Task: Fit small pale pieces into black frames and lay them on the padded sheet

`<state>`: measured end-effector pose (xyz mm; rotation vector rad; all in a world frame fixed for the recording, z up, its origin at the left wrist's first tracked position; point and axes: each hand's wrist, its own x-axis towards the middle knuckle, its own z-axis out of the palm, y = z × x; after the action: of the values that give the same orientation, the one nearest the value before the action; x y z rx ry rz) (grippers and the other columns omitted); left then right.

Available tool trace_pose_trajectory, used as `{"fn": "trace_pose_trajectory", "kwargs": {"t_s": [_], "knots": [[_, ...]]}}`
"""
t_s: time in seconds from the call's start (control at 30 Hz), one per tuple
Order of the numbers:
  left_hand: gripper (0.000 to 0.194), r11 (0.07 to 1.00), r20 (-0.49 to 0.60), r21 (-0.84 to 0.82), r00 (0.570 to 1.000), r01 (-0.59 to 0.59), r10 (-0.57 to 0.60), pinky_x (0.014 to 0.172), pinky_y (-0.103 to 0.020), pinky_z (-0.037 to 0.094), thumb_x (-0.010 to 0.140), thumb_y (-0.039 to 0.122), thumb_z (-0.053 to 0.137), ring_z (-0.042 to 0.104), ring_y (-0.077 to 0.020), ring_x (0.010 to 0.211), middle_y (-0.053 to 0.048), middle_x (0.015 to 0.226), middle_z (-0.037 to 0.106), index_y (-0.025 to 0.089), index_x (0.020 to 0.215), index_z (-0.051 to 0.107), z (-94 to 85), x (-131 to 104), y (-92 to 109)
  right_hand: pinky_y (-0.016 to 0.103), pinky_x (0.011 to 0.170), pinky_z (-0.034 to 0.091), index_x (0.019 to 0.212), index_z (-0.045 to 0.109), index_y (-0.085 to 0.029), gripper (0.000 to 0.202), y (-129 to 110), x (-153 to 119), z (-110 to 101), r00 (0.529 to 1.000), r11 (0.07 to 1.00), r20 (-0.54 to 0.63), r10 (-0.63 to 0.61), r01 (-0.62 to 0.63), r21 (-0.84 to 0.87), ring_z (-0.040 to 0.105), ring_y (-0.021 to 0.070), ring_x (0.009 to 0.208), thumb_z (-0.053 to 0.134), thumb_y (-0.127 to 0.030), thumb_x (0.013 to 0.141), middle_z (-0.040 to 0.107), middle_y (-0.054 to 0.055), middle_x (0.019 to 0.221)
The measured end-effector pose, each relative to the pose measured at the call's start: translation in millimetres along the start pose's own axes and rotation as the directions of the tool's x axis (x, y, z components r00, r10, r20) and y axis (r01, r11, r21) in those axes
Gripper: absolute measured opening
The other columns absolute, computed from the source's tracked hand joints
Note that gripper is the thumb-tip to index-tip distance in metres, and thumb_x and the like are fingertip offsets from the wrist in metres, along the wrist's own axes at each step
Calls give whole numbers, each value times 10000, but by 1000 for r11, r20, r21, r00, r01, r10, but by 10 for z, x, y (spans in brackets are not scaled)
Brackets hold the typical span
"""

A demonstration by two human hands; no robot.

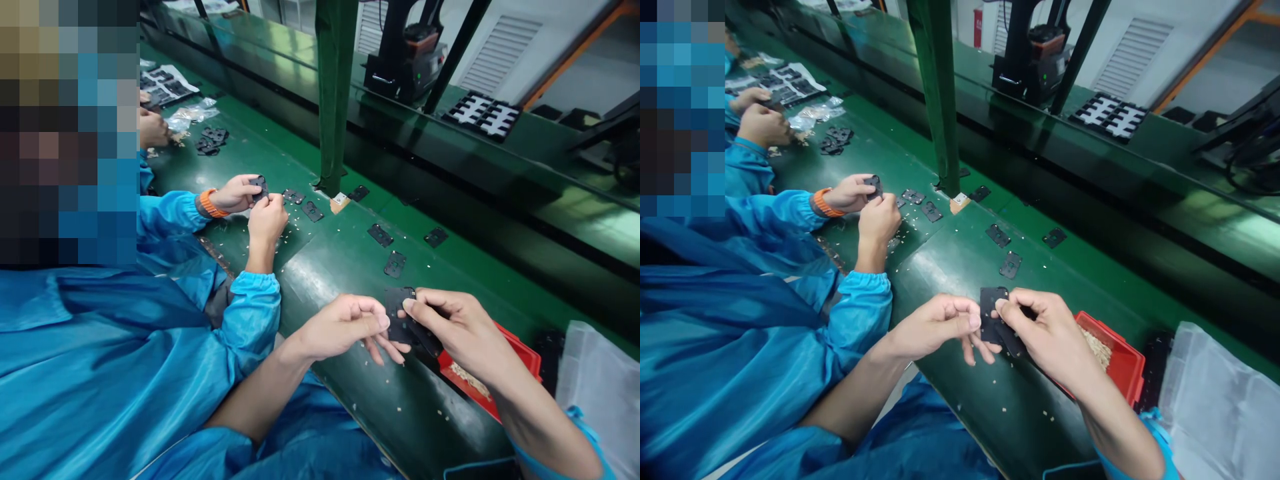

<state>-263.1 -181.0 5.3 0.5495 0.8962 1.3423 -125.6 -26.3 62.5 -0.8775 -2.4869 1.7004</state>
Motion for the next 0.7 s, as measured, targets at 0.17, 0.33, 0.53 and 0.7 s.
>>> {"fn": "trace_pose_trajectory", "kwargs": {"t_s": [0.17,0.33,0.53,0.7], "knots": [[486,970,-264,219,950,-106,164,590,-232,553,859,606,796,728,-161,674,-56,784,755,161,831,602,-133,51,-24,302,655,460,854,705,-236,415,-29,2,-2,998,997,44,-47,50,-57,603,192,697,501,-552,1027,700,34,785],[394,924,-355,353,893,-148,278,589,-213,479,920,512,763,603,-90,569,1,706,689,144,843,642,-294,-30,28,323,692,499,1266,663,-237,387,-35,-30,-59,997,988,82,5,8,-153,617,203,764,450,-483,1056,684,45,922],[384,964,-329,193,914,-180,237,561,-217,465,914,494,792,590,-101,563,-15,728,716,146,981,643,-326,-77,-11,315,633,517,1295,599,-240,357,65,-54,-53,992,997,107,67,-71,28,567,170,699,517,-472,1037,600,14,905],[443,981,-375,101,907,-166,192,573,-210,455,880,548,817,579,-93,568,-22,731,708,152,880,618,-314,-77,-10,298,639,509,1279,598,-238,328,102,-70,-56,990,995,127,60,-70,74,577,173,765,559,-452,1033,609,21,926]]}}
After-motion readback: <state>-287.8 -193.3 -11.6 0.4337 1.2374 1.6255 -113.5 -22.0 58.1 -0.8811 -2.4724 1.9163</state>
